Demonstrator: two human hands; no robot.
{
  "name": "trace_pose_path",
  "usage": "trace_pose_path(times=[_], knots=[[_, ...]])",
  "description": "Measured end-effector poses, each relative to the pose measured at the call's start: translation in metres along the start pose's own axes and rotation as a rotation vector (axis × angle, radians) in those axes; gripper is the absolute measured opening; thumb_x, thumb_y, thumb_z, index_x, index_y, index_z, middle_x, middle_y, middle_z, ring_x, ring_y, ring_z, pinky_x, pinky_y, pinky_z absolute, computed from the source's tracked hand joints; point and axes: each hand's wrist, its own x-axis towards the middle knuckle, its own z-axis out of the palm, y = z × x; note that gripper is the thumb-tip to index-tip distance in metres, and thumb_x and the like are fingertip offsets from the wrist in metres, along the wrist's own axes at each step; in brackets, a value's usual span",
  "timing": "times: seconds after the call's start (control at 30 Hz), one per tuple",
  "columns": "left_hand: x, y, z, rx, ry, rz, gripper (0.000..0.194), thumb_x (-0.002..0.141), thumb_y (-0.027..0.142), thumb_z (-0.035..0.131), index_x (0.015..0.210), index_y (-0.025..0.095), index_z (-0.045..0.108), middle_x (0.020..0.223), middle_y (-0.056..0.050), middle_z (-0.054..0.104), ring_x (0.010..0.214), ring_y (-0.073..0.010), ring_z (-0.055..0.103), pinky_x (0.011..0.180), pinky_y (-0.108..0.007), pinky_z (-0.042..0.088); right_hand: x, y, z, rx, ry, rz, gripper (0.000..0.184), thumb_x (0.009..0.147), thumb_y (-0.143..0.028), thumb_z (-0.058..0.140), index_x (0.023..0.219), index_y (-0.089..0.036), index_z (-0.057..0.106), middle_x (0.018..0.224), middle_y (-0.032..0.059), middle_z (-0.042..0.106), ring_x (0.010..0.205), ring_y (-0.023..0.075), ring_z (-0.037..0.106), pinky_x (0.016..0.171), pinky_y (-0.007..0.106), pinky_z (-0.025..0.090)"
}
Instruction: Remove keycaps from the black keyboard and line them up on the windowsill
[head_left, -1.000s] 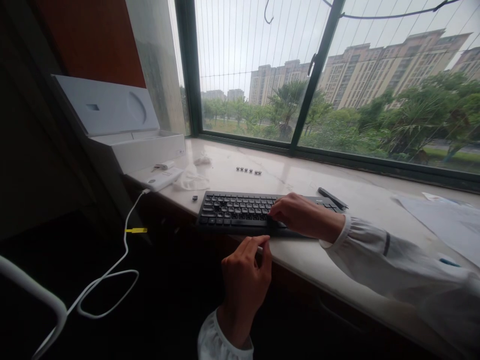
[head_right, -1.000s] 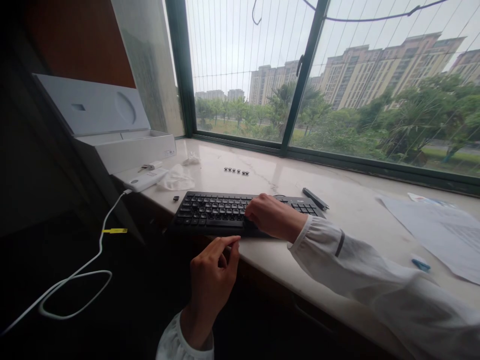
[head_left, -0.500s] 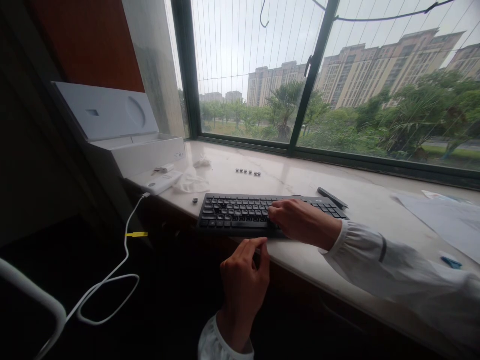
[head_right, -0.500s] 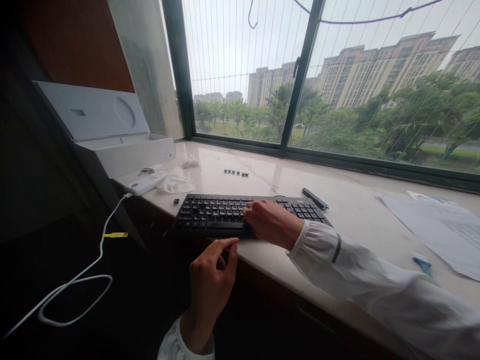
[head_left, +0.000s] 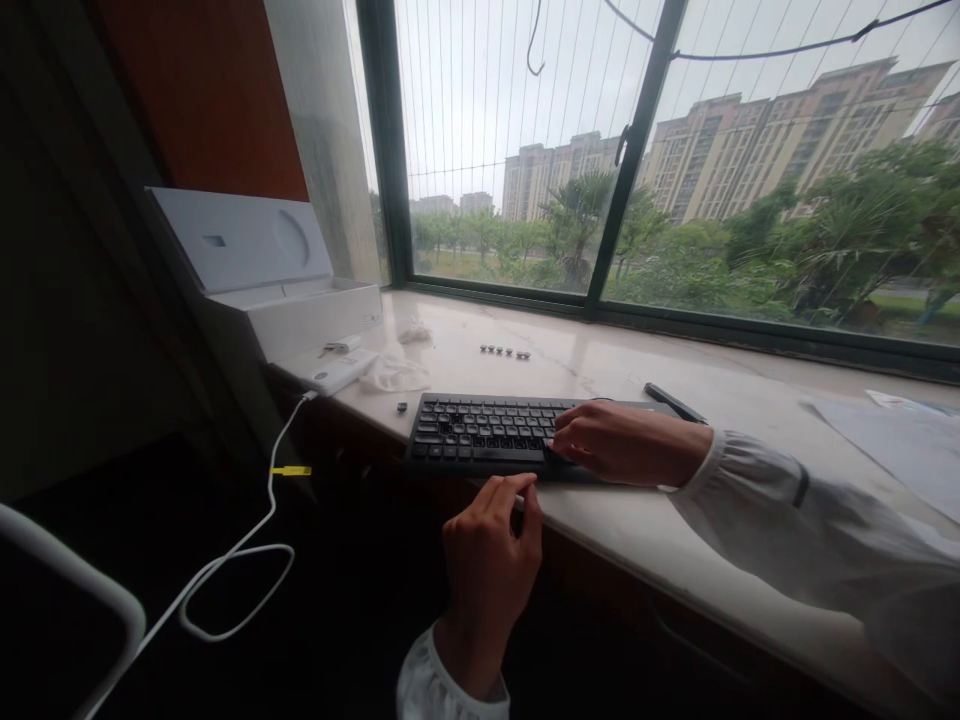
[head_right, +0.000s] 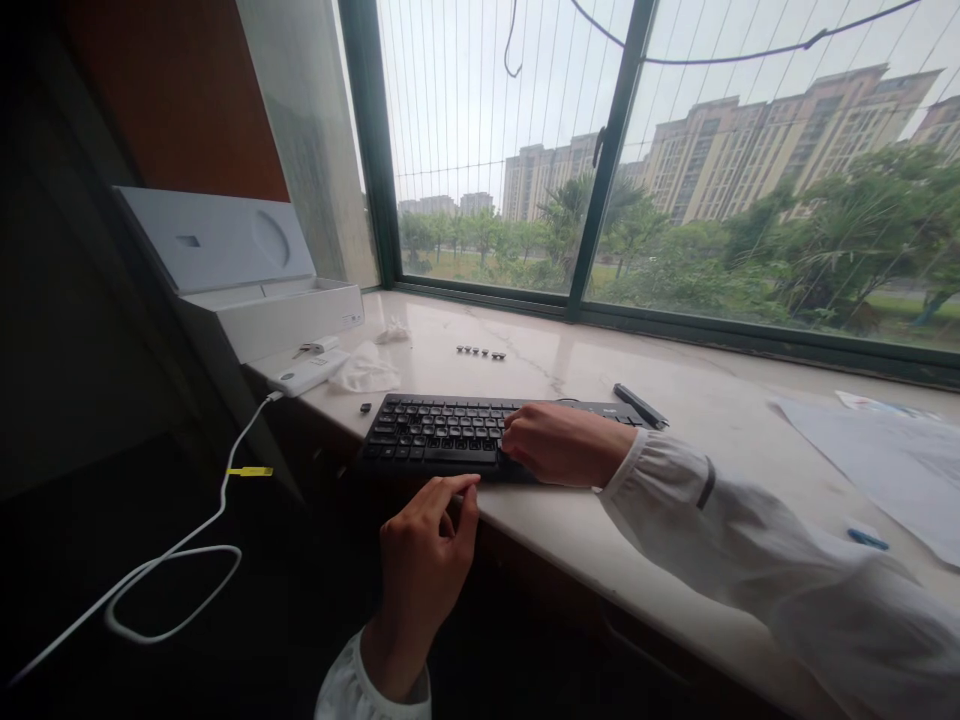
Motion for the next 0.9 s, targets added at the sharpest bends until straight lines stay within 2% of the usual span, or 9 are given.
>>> trace_pose_path(times=[0.17,0.3,0.43,0.67,0.8,0.9], knots=[[0.007,0.003,0.001,0.089,-0.031,0.06,0.024,0.094,0.023,0.049,0.109,0.028,0.068,0.107,-0.001,0.071,0.085,-0.015,0.069,0.071,-0.025,0.053,0.008,0.014,0.015,0.135,0.136,0.076,0.019,0.081,-0.007,0.05,0.072,-0.014,0.066,0.073,0.0065,0.067,0.066,0.0125,0.058,0.061,0.022,0.036],[0.007,0.006,0.01,0.162,-0.077,0.094,0.029,0.092,0.021,0.052,0.115,0.029,0.066,0.121,-0.001,0.067,0.085,-0.0175,0.071,0.072,-0.028,0.058,0.011,0.024,0.022,0.196,0.172,0.103,0.013,0.078,-0.011,0.055,0.076,-0.015,0.068,0.074,0.0041,0.068,0.067,0.0123,0.059,0.061,0.021,0.039],[0.005,0.009,0.019,0.203,-0.106,0.132,0.034,0.093,0.021,0.049,0.125,0.028,0.062,0.131,-0.005,0.062,0.09,-0.0208,0.072,0.074,-0.032,0.06,0.01,0.025,0.02,0.191,0.189,0.058,0.012,0.079,-0.012,0.056,0.077,-0.015,0.067,0.079,0.0052,0.066,0.068,0.0123,0.059,0.063,0.022,0.04],[0.005,0.009,0.023,0.261,-0.118,0.178,0.037,0.093,0.018,0.048,0.127,0.025,0.061,0.132,-0.008,0.061,0.084,-0.0201,0.073,0.07,-0.031,0.061,0.01,0.025,0.023,0.148,0.171,-0.008,0.014,0.078,-0.007,0.051,0.074,-0.014,0.063,0.074,0.005,0.064,0.065,0.0115,0.055,0.061,0.021,0.037],[0.004,0.007,0.024,0.268,-0.105,0.186,0.038,0.092,0.017,0.049,0.127,0.025,0.06,0.134,-0.006,0.06,0.088,-0.0214,0.073,0.071,-0.033,0.061,0.01,0.024,0.025,0.123,0.187,0.013,0.014,0.078,-0.008,0.051,0.073,-0.015,0.062,0.072,0.0049,0.064,0.064,0.0119,0.054,0.06,0.022,0.036],[0.003,0.007,0.025,0.267,-0.117,0.171,0.038,0.092,0.017,0.048,0.127,0.024,0.06,0.136,-0.006,0.058,0.091,-0.0224,0.072,0.073,-0.035,0.061,0.01,0.024,0.024,0.146,0.199,0.03,0.012,0.08,-0.01,0.053,0.079,-0.015,0.064,0.072,0.0043,0.065,0.065,0.0125,0.055,0.06,0.022,0.036]])
